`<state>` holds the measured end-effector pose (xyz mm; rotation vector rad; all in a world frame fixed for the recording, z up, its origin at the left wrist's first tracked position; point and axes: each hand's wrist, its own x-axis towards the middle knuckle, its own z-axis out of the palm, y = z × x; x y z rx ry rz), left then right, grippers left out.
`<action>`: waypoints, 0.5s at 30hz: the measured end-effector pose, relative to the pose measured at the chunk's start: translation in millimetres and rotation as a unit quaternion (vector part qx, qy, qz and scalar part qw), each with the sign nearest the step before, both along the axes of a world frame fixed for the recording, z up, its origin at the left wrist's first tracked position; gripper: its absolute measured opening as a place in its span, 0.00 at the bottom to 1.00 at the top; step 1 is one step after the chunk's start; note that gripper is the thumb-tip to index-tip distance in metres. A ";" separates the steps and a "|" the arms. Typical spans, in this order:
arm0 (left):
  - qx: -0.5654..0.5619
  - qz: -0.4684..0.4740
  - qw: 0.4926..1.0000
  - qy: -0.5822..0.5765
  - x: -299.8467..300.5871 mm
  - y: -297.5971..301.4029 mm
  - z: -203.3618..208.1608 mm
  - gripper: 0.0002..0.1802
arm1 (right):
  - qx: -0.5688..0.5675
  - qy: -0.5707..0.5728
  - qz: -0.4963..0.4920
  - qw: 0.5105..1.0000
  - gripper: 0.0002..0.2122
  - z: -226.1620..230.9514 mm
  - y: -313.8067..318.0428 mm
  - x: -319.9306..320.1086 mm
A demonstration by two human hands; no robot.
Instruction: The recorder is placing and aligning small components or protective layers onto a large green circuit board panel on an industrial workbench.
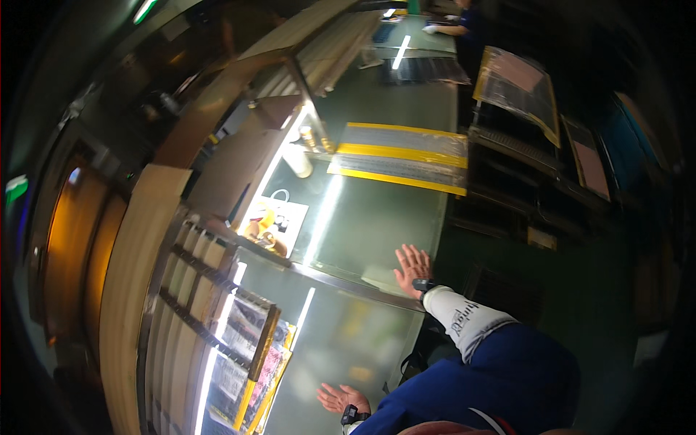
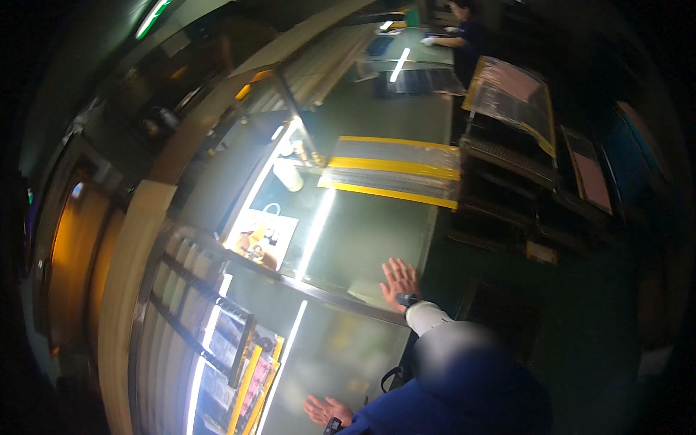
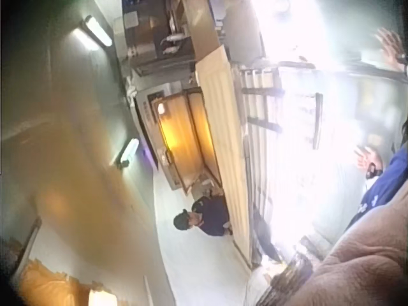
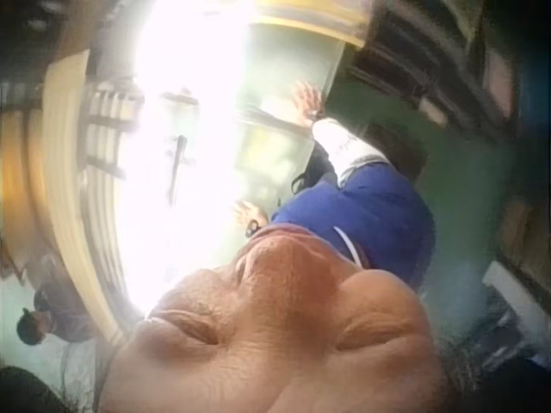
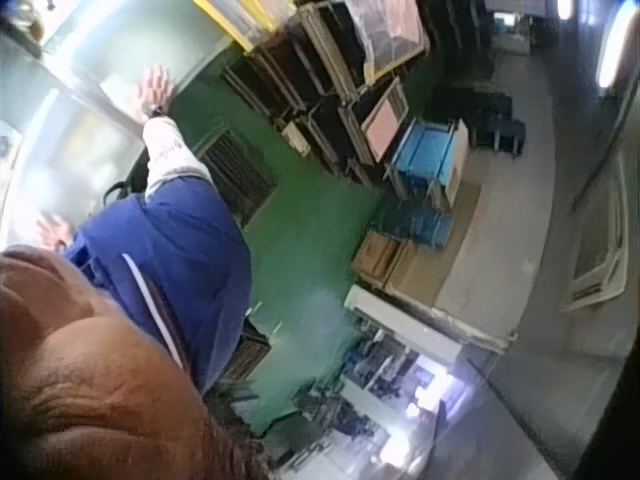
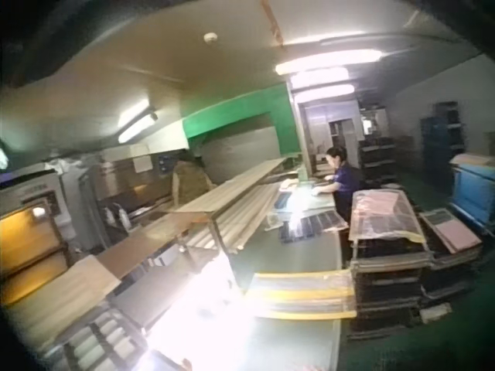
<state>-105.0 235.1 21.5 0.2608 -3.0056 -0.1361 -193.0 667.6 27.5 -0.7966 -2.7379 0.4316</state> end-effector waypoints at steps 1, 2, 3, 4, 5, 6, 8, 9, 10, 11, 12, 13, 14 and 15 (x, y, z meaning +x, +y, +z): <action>0.027 0.019 0.998 -0.045 -0.3 -1.5 4.6 0.39 | 0.003 0.006 0.009 1.000 0.33 2.2 -1.4 -0.6; 0.030 0.042 0.998 -0.036 -1.9 -1.1 7.3 0.39 | 0.017 0.025 0.012 0.999 0.32 -1.4 0.5 0.3; 0.024 0.008 0.999 -0.039 -2.3 0.2 9.3 0.38 | 0.032 0.043 0.015 0.998 0.32 -6.5 4.0 4.3; 0.018 -0.025 0.999 -0.042 -3.1 2.6 10.5 0.37 | 0.038 0.035 0.010 0.999 0.33 -8.0 8.7 9.3; 0.021 0.000 0.999 -0.035 -4.2 4.8 11.9 0.37 | 0.044 0.028 0.005 0.999 0.34 -7.0 11.7 12.3; 0.042 -0.015 0.998 -0.048 -5.5 5.7 14.7 0.38 | 0.045 0.025 0.005 0.999 0.34 -5.4 11.9 13.2; 0.063 -0.014 0.996 -0.060 -8.2 4.6 20.1 0.39 | 0.047 0.015 0.005 0.999 0.35 -5.1 7.3 10.2; 0.081 -0.014 0.994 -0.066 -8.7 2.9 22.3 0.40 | 0.046 0.016 0.020 0.999 0.35 -2.7 4.3 7.8; 0.098 -0.015 0.992 -0.072 -8.2 1.2 23.4 0.40 | 0.047 0.014 0.017 0.999 0.35 0.0 1.9 5.7; 0.100 -0.003 0.992 -0.071 -6.8 -0.6 22.8 0.40 | 0.047 0.013 0.013 0.999 0.35 1.3 0.6 4.4; 0.101 -0.007 0.992 -0.069 -8.2 -0.7 21.4 0.40 | 0.050 0.017 0.014 0.999 0.34 0.2 0.8 2.3; 0.103 -0.012 0.992 -0.066 -8.0 -0.9 21.0 0.40 | 0.051 0.019 0.025 0.998 0.34 0.5 0.4 1.5; 0.105 -0.002 0.992 -0.063 -6.5 -1.1 21.3 0.40 | 0.053 0.016 0.020 0.998 0.34 1.9 -0.2 1.8; 0.107 -0.007 0.992 -0.064 -7.4 0.8 21.2 0.40 | 0.057 0.013 0.011 0.998 0.34 2.7 1.8 3.3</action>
